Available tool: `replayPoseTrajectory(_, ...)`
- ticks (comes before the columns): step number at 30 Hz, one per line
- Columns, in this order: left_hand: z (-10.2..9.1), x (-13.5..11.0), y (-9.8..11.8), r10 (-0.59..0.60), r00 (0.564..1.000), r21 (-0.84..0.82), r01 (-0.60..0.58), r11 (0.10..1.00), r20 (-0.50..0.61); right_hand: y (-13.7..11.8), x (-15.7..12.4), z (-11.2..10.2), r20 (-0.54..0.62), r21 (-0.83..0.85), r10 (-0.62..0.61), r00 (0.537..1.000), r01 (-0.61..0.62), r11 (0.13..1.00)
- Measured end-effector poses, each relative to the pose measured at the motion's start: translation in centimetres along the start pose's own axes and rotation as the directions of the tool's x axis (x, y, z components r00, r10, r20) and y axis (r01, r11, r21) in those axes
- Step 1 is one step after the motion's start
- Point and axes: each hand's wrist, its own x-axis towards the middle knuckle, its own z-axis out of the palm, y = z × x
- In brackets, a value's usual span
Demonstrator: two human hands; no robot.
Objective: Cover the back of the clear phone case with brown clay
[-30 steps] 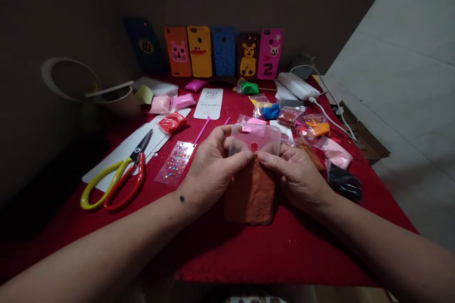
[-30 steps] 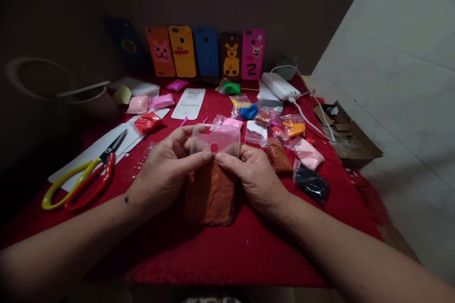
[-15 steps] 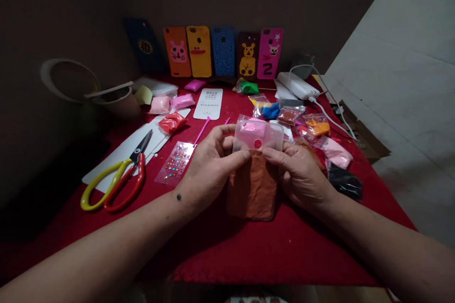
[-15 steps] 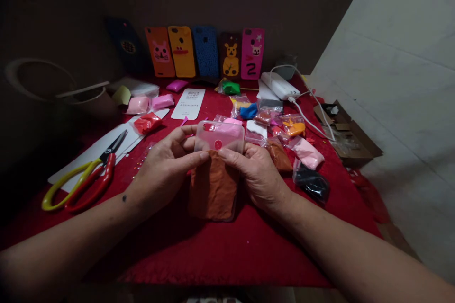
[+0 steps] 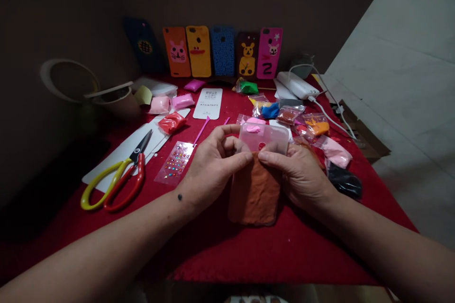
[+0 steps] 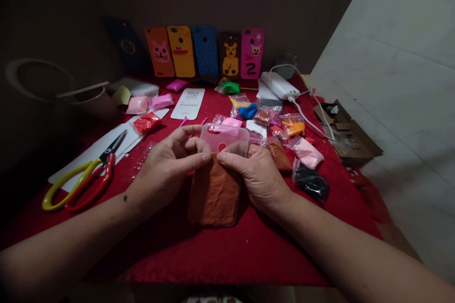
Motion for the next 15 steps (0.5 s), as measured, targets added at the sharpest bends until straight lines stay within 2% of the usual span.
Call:
replayPoseTrajectory(5,0.18,-0.13,0.21,-0.005,0.999,0.006,0.006,1.0,-0.04,0.18,-0.03,-0.15,0.025,-0.006,-0.004,1.0,0.004,1.0)
replayPoseTrajectory(9,-0.03,-0.19,0.23,-0.005,1.0,0.02,0.005,1.0,0.01,0.25,0.07,-0.21,0.066,-0.023,-0.005,0.998,0.007,1.0)
replayPoseTrajectory(15,-0.08,-0.22,-0.01,-0.018,1.0,-0.026,0.019,0.999,0.008,0.16,0.02,-0.14,0.082,-0.066,0.008,0.997,-0.002,0.998)
